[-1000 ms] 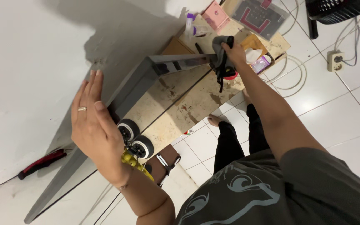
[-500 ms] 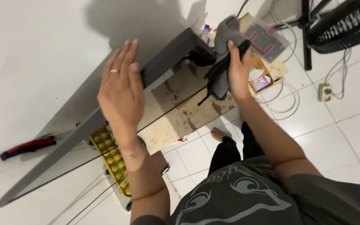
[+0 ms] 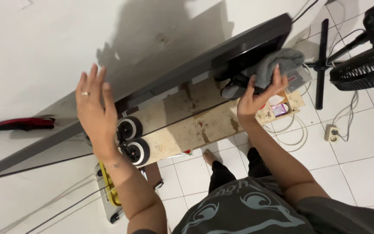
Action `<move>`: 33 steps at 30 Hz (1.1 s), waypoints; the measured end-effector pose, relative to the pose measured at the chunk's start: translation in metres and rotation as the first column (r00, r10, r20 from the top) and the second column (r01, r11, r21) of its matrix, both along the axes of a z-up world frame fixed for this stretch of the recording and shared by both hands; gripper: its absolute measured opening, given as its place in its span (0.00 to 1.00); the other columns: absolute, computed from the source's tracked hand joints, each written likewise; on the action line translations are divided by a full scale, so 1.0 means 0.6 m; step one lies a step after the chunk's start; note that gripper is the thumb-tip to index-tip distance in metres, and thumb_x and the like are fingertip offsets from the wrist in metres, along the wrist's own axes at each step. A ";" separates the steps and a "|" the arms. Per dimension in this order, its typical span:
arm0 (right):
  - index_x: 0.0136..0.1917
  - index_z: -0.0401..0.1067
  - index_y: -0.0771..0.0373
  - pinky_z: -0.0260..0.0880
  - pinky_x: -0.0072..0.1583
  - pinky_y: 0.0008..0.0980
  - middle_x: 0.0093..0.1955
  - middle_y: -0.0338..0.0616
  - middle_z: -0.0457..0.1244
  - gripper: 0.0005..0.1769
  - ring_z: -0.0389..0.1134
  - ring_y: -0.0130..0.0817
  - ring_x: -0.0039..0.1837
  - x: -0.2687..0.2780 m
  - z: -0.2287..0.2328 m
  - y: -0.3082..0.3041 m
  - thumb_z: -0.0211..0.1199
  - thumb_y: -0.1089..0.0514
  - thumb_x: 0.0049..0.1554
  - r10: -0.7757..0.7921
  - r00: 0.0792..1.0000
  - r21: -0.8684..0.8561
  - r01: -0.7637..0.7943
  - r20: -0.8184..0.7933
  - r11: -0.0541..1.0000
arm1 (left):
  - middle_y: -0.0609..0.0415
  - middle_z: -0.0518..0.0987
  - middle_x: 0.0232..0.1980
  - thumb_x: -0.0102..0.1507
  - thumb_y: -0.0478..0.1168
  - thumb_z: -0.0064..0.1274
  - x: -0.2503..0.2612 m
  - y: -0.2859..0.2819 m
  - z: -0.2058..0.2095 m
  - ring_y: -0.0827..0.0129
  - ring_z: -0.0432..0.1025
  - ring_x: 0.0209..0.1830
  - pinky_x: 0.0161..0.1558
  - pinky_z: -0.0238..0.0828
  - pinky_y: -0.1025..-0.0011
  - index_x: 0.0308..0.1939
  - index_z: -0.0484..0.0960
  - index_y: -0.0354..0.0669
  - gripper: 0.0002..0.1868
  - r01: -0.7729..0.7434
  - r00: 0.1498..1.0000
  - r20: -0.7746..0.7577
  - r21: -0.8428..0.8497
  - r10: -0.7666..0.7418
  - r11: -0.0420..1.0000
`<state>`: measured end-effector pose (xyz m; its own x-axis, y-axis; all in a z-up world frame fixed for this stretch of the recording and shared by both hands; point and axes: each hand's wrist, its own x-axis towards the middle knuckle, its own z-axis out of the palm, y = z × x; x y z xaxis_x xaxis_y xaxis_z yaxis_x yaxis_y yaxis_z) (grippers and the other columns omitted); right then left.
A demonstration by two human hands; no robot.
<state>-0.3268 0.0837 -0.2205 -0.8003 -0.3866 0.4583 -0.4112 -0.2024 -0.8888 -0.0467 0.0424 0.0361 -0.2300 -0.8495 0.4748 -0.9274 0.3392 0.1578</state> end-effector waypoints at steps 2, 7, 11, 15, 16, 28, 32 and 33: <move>0.81 0.58 0.55 0.41 0.82 0.48 0.78 0.53 0.44 0.34 0.46 0.49 0.81 0.027 0.004 -0.009 0.61 0.68 0.65 -0.015 1.000 -0.019 0.015 -0.022 1.000 | 0.56 0.74 0.73 0.77 0.53 0.32 0.038 -0.008 -0.013 0.49 0.58 0.78 0.64 0.68 0.57 0.62 0.84 0.56 0.23 -0.001 0.997 0.082 0.052 -0.003 0.999; 0.70 0.70 0.56 0.51 0.71 0.52 0.67 0.51 0.51 0.32 0.50 0.50 0.73 0.186 -0.035 -0.024 0.64 0.60 0.50 0.076 0.969 -0.091 -0.099 -0.234 0.991 | 0.61 0.78 0.69 0.79 0.48 0.29 0.061 -0.018 -0.047 0.53 0.63 0.76 0.64 0.70 0.58 0.61 0.86 0.64 0.24 0.102 0.981 0.165 0.001 -0.100 0.995; 0.49 0.80 0.49 0.60 0.60 0.55 0.57 0.55 0.56 0.17 0.57 0.52 0.61 0.313 -0.108 -0.019 0.63 0.54 0.45 0.268 0.715 0.059 -0.303 -0.646 0.951 | 0.58 0.79 0.67 0.78 0.48 0.30 0.057 -0.018 -0.051 0.51 0.67 0.73 0.60 0.72 0.61 0.60 0.86 0.61 0.24 0.111 0.992 0.068 -0.024 -0.109 0.994; 0.44 0.88 0.39 0.61 0.52 0.45 0.50 0.39 0.55 0.07 0.60 0.38 0.55 0.250 -0.140 -0.059 0.72 0.50 0.52 0.264 0.606 0.058 -0.338 -0.751 0.939 | 0.56 0.81 0.65 0.77 0.48 0.32 0.061 -0.033 -0.057 0.47 0.70 0.70 0.59 0.73 0.61 0.58 0.87 0.59 0.23 0.158 0.987 0.031 -0.071 -0.157 0.985; 0.36 0.68 0.67 0.62 0.48 0.44 0.42 0.47 0.59 0.22 0.59 0.39 0.44 0.227 -0.137 -0.063 0.75 0.49 0.44 0.418 0.907 0.231 -0.398 -0.044 0.888 | 0.56 0.81 0.64 0.77 0.48 0.32 0.060 -0.040 -0.061 0.47 0.70 0.69 0.59 0.74 0.60 0.57 0.88 0.59 0.23 0.165 0.986 0.020 -0.078 -0.164 0.983; 0.82 0.56 0.46 0.35 0.85 0.54 0.85 0.46 0.46 0.33 0.42 0.52 0.86 0.132 0.046 -0.071 0.58 0.61 0.67 -0.231 0.933 -0.058 0.224 -0.274 0.973 | 0.51 0.83 0.60 0.75 0.49 0.36 0.047 -0.050 -0.092 0.45 0.72 0.65 0.59 0.73 0.55 0.53 0.90 0.55 0.22 0.157 0.983 -0.076 -0.109 -0.166 0.982; 0.76 0.64 0.45 0.49 0.79 0.48 0.73 0.45 0.49 0.40 0.51 0.53 0.78 0.214 0.000 -0.039 0.66 0.65 0.51 0.060 0.882 0.031 -0.051 -0.468 0.998 | 0.50 0.83 0.59 0.74 0.49 0.37 0.045 -0.059 -0.099 0.44 0.72 0.64 0.59 0.71 0.51 0.52 0.89 0.54 0.22 0.160 0.983 -0.069 -0.118 -0.168 0.980; 0.74 0.66 0.43 0.52 0.78 0.46 0.72 0.45 0.49 0.38 0.52 0.51 0.77 0.170 -0.003 -0.038 0.71 0.63 0.53 0.065 0.842 0.031 -0.057 -0.535 0.998 | 0.49 0.83 0.59 0.73 0.49 0.37 0.044 -0.060 -0.099 0.43 0.72 0.64 0.58 0.71 0.50 0.52 0.90 0.54 0.22 0.167 0.980 -0.086 -0.122 -0.178 0.978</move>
